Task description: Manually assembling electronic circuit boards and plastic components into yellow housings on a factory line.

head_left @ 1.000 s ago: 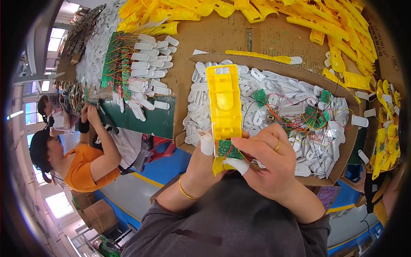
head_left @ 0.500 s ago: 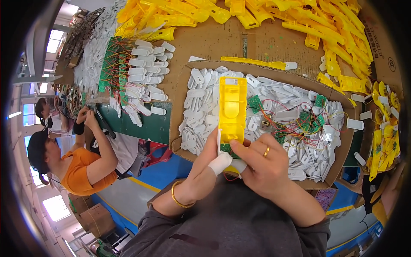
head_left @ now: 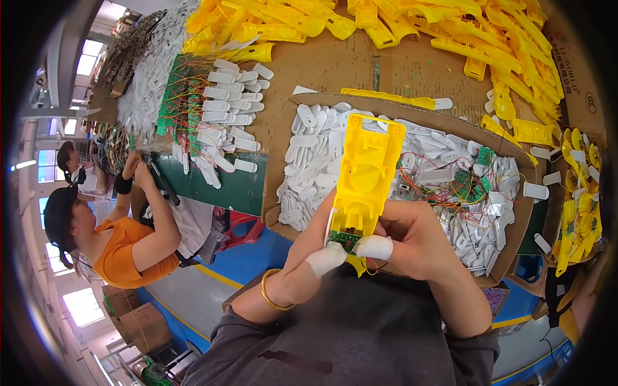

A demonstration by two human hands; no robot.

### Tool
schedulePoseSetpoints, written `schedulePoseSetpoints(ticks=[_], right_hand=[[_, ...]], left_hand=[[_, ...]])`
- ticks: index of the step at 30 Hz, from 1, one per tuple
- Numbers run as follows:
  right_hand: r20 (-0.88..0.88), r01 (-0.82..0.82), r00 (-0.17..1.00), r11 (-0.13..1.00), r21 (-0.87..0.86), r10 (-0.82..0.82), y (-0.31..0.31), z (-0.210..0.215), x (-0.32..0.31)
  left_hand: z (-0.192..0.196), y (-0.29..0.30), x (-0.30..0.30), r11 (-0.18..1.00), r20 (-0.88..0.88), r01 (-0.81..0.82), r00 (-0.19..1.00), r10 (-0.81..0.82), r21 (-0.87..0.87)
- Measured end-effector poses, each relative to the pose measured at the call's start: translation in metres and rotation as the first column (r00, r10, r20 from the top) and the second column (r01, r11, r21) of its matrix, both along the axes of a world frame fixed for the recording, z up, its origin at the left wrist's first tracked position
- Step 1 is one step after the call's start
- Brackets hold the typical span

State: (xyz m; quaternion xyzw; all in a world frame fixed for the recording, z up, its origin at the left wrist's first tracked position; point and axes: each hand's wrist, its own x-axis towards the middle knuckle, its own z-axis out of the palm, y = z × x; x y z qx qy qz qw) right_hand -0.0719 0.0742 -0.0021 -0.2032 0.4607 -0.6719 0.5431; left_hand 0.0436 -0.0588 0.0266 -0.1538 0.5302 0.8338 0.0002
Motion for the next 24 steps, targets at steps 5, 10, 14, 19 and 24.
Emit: schedulePoseSetpoints(ticks=[5, 10, 14, 19, 24], right_hand=[[-0.078, 0.174, 0.983, 0.981, 0.09, -0.167, -0.001, -0.002, 0.019], [-0.082, 0.243, 0.967, 0.97, 0.027, -0.24, -0.003, -0.005, 0.019], [0.03, 0.212, 0.976, 0.976, 0.051, -0.214, 0.0, -0.006, 0.017], [0.008, 0.214, 0.976, 0.97, 0.117, -0.216, -0.002, -0.02, 0.019], [0.112, 0.191, 0.972, 0.973, 0.129, -0.205, -0.004, -0.012, 0.007]], left_hand=[[-0.015, -0.004, 0.004, 0.984, 0.038, 0.046, 0.998, -0.04, -0.175], [-0.019, 0.002, 0.005, 0.929, 0.005, 0.043, 0.999, -0.044, -0.367], [-0.019, 0.005, 0.002, 0.855, -0.026, 0.032, 0.998, -0.053, -0.518], [-0.029, 0.004, -0.004, 0.661, -0.031, 0.003, 0.999, -0.04, -0.751], [-0.029, -0.006, -0.014, 0.962, -0.037, -0.014, 0.999, 0.005, -0.273]])
